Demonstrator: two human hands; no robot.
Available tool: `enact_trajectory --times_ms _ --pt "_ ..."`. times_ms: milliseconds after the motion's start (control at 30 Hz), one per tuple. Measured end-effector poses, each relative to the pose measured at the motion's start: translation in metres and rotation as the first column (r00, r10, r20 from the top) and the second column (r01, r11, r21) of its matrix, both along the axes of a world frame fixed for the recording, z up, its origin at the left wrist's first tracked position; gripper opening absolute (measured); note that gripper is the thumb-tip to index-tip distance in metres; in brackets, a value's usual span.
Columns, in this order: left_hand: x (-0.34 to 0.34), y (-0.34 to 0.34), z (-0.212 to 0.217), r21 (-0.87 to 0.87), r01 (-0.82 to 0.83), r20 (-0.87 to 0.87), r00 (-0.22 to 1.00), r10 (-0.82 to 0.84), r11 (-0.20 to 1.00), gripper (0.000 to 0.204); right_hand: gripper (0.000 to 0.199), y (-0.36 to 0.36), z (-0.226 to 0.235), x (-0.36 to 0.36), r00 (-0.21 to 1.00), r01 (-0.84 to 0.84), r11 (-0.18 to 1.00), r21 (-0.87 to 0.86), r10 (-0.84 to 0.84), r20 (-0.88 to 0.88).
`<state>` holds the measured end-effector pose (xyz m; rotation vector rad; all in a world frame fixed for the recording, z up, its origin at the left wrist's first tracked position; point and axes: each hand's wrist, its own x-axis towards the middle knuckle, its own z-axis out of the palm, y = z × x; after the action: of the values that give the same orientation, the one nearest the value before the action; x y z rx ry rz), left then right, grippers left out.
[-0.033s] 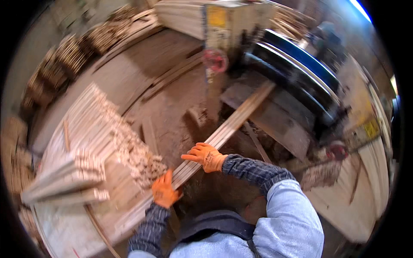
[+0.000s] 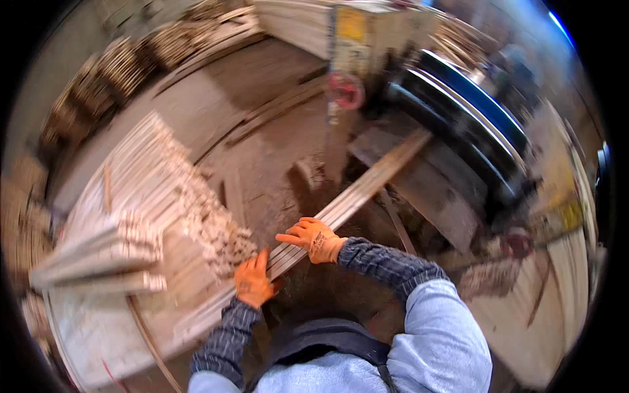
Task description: The person repeatedly picks up long wooden planks from a pile, carries them to a machine, and stacks them onto a conveyor belt. The person then returns to the pile to repeat the process, occasionally adjusting the stack with a red strap.
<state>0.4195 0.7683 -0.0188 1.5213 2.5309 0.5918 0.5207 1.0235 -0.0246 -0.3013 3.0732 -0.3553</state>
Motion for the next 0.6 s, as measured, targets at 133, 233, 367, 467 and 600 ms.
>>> enact_trajectory --times_ms 133,233,367,467,600 --pt "-0.008 -0.044 0.021 -0.077 -0.069 -0.113 0.992 0.060 0.995 0.088 0.089 -0.024 0.017 0.004 0.988 0.112 0.993 -0.040 -0.107 0.114" --pt "-0.004 -0.101 0.033 -0.089 -0.169 -0.144 0.977 0.156 0.982 0.094 0.090 -0.015 0.020 0.007 0.996 0.090 0.994 -0.061 -0.089 0.023" --pt "0.003 -0.106 0.032 -0.136 -0.263 -0.054 0.965 0.257 0.955 0.089 0.093 -0.016 0.034 -0.013 0.992 -0.031 0.999 -0.010 0.032 0.124" --pt "0.012 -0.104 0.019 0.015 -0.225 -0.093 0.970 0.226 0.974 0.084 0.096 -0.039 0.026 -0.018 0.986 -0.101 0.995 0.008 0.100 0.130" --pt "0.012 -0.119 0.039 -0.012 -0.360 0.157 0.921 0.358 0.933 0.068 0.093 -0.068 0.017 -0.033 0.982 -0.130 0.992 -0.003 0.129 0.136"
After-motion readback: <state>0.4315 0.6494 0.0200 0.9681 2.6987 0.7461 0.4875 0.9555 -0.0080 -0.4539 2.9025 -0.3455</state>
